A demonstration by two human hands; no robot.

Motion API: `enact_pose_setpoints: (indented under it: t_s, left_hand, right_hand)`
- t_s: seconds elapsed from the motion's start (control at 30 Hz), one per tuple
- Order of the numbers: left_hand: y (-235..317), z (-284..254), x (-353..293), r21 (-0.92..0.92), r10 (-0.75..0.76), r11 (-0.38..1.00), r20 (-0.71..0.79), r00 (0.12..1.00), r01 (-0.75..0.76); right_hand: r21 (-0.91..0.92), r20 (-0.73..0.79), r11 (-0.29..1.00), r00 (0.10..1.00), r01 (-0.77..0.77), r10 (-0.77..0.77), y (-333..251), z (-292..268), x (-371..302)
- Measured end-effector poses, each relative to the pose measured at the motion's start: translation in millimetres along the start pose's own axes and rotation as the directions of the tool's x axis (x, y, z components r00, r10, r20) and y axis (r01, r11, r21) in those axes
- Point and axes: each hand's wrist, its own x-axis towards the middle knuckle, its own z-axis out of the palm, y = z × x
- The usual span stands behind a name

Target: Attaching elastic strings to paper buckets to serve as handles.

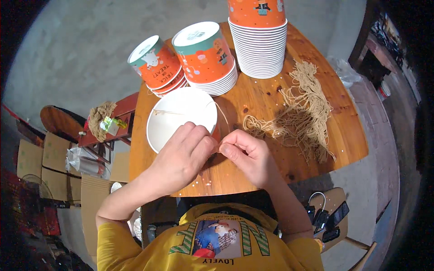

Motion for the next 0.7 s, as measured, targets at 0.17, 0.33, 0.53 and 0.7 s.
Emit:
enact_pose_setpoints:
  t_s: [0.17,0.33,0.53,0.7]
  left_hand:
    - [2,-2,0,-0.328,-0.190,0.924,0.051,0.980,0.196]
    - [3,-1,0,-0.344,-0.210,0.913,0.067,0.975,0.220]
    - [-1,2,-5,-0.412,-0.286,0.867,0.053,0.957,0.282]
    - [-12,12,-8,-0.520,-0.498,0.711,0.102,0.861,0.473]
  right_hand:
    - [0.008,0.055,0.998,0.997,-0.055,0.054,-2,-3,-2]
    - [-0.069,0.098,0.983,0.980,-0.170,0.176,-8,-6,-2]
    - [-0.001,0.002,0.997,0.997,-0.080,0.080,4,5,0]
    - [-0.156,-0.176,0.987,0.984,-0.026,-0.002,27,11,8]
